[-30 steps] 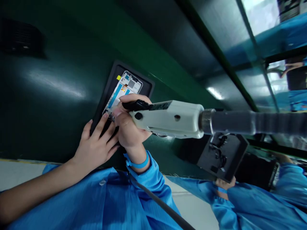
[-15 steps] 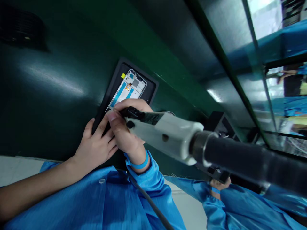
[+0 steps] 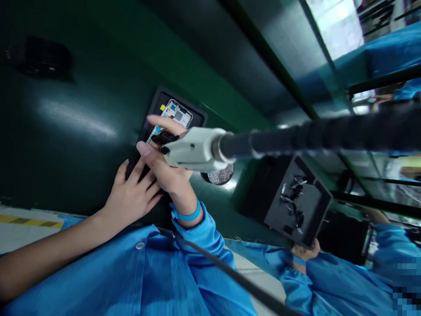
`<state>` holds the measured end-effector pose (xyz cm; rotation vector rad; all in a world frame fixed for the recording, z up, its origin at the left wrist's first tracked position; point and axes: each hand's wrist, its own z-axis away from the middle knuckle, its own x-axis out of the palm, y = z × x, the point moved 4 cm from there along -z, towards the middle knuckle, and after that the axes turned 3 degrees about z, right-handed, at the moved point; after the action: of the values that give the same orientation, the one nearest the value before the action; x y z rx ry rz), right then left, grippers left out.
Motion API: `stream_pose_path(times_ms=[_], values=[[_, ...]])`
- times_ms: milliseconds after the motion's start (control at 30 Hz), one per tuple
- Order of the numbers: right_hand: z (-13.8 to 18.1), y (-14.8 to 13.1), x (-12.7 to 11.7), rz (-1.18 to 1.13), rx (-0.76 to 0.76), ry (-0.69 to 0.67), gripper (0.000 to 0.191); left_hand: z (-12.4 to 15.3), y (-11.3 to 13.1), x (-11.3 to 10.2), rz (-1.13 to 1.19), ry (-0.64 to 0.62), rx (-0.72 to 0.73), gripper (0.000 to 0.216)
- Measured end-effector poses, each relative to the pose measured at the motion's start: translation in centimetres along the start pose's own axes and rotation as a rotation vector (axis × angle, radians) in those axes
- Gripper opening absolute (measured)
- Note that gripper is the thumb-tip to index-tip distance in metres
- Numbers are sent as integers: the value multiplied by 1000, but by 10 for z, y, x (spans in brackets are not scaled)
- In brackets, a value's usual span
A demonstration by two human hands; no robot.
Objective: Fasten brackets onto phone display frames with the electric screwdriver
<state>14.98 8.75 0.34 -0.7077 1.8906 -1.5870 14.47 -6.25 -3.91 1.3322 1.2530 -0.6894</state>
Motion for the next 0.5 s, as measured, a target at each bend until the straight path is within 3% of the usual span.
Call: stream_pose_path(times_ms=[133,200,367,500], values=[[-4,-1,-6,-112,-156,-91,105,-1,0,1,10,-14,-2,56],[-4,-3,-9,-97,-150,-117,115,-1,1,2,24,-22,-12,57],[-5,-7,-10,-36,-129,-110,102,1,4,5,8,-19,-20,55],[-3,1,0,16,-233,-7,87,3,6,6,-15,12,-16,54]])
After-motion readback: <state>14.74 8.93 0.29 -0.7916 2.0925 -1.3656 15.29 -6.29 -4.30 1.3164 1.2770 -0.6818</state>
